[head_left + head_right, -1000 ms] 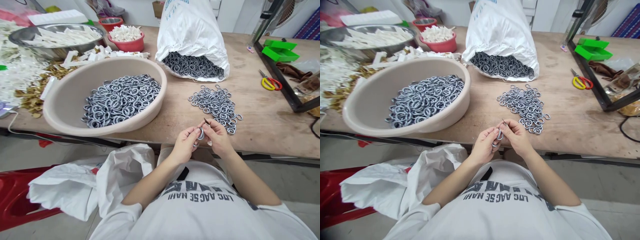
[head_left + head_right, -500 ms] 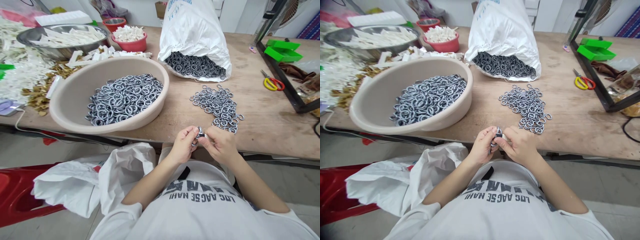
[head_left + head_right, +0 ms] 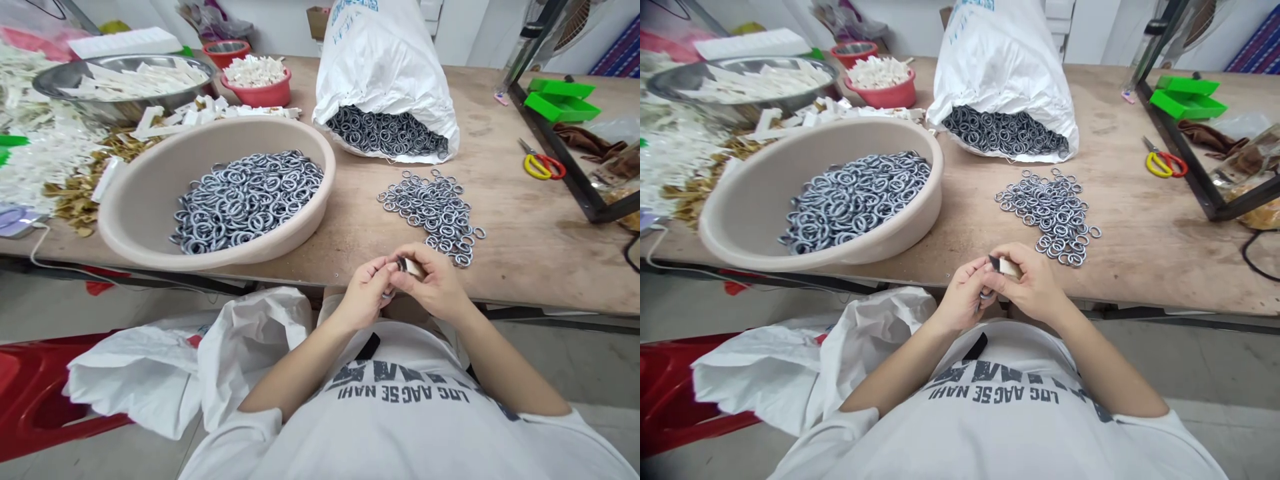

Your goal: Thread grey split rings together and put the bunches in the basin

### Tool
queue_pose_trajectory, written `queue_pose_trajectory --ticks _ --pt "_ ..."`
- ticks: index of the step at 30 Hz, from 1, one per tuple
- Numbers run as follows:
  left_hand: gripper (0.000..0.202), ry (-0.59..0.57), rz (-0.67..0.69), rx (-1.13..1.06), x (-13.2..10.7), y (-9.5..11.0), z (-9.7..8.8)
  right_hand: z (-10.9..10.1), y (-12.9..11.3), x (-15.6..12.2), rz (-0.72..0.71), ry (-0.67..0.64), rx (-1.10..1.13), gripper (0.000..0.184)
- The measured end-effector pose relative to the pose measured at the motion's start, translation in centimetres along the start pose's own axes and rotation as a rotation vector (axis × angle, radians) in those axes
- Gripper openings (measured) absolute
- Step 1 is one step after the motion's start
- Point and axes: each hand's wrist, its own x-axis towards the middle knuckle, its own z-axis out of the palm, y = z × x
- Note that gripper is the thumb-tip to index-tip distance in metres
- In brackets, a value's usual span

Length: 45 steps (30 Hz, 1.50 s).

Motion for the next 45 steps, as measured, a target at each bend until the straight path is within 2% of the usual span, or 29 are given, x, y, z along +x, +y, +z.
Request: queue_pose_trajectory --ticks 3,6,8,13,21,25,28,30,32,34,35,36,37,38,40,41,43,45 --pt "0.034 -0.031 -0.017 -0.007 0.0 0.1 0.1 0.8 0.0 0.6 0.113 -0.046 0.166 0.029" --pt "0.034 -0.078 -0.041 -0.067 -0.2 0.5 0.1 0.8 0.8 1.1 0.184 0.022 0.241 0.04" --pt "0.034 -0.094 -0.064 -0.144 -0.3 1.0 0.0 0.6 1.0 0.8 0.125 0.061 0.125 0.041" --pt "0.031 -0.112 -0.142 -0.296 -0.1 1.9 -0.4 0.8 -0.1 -1.1 -0.129 -0.045 -0.198 0.043" --pt "0.029 -0.145 -0.195 -0.372 0.0 1.5 -0.8 1.1 -0.5 -0.9 -0.171 -0.053 -0.278 0.043" --pt "0.03 -0.238 -0.17 -0.343 -0.5 1.3 -0.5 0.6 0.8 -0.2 -0.078 -0.037 -0.223 0.047" --pt "0.033 -0.232 -0.087 -0.28 -1.0 2.1 -0.2 0.0 2.2 0.3 0.06 0.076 -0.06 0.043" --pt "0.034 -0.137 0.065 -0.134 -1.3 3.8 -0.7 -0.7 2.8 0.5 0.136 0.152 0.042 0.036" --pt "0.032 0.044 0.327 0.162 -1.6 6.8 -1.9 -1.5 3.3 0.7 0.184 0.211 0.083 0.032" --pt "0.027 0.304 0.678 0.64 -1.6 10.8 -3.8 -2.2 3.7 1.0 0.209 0.264 0.094 0.032" --pt "0.025 0.476 0.831 0.951 -1.5 12.9 -4.8 -2.5 3.9 1.1 0.218 0.29 0.104 0.031" --pt "0.026 0.641 0.893 1.252 -1.4 14.9 -5.8 -2.8 4.1 1.2 0.224 0.313 0.119 0.03" --pt "0.029 0.741 0.836 1.527 -1.1 16.7 -6.7 -2.9 4.3 1.3 0.228 0.33 0.133 0.029" --pt "0.034 0.792 0.716 1.74 -0.8 18.2 -7.5 -3.0 4.6 1.4 0.229 0.341 0.139 0.029" --pt "0.047 0.752 0.411 2.025 -0.2 20.1 -8.4 -2.9 5.0 1.4 0.224 0.339 0.103 0.028" --pt "0.051 0.717 0.303 2.109 0.0 20.5 -8.6 -2.8 5.2 1.4 0.219 0.334 0.066 0.029" --pt "0.052 0.696 0.208 2.21 0.4 20.6 -8.6 -2.6 5.6 1.4 0.213 0.325 -0.009 0.029" --pt "0.047 0.743 0.199 2.259 0.6 20.3 -8.4 -2.5 5.9 1.4 0.205 0.322 -0.046 0.03"
